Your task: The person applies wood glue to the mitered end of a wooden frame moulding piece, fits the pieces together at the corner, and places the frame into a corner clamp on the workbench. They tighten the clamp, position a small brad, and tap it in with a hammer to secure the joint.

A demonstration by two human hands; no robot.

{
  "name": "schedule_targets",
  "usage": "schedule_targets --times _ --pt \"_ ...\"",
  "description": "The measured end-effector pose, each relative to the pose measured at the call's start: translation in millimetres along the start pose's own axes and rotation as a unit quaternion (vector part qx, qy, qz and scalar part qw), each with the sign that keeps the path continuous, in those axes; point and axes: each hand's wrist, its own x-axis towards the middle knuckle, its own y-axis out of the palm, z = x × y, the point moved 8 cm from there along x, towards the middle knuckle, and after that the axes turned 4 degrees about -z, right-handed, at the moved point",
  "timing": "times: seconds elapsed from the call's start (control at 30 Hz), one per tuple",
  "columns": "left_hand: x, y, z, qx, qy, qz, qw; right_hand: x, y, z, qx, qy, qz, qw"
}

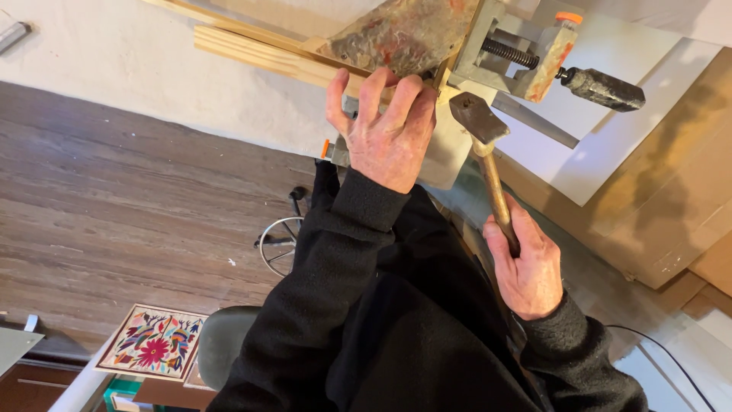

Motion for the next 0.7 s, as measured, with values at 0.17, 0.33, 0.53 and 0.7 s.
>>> schedule_targets --times 0.17,0.33,0.53,0.7 --pt "0.3 0.3 -0.8 0.008 -0.003 -0.007 1.000 2.1 -4.1 12.9 -0.019 -0.047 -0.012 0.999" --pt "-1.0 3.5 0.2 0.012 -0.001 -0.009 1.000 3.8 -5.4 19.2 -0.021 -0.031 -0.006 0.999" --pt "-1.5 3.3 -0.6 0.003 -0.004 -0.012 1.000 5.4 -5.5 27.1 -0.025 -0.043 -0.002 0.999" --pt "-1.6 3.6 -0.2 -0.002 -0.002 -0.007 1.000 1.4 -8.4 23.0 -0.048 -0.040 -0.011 0.998"
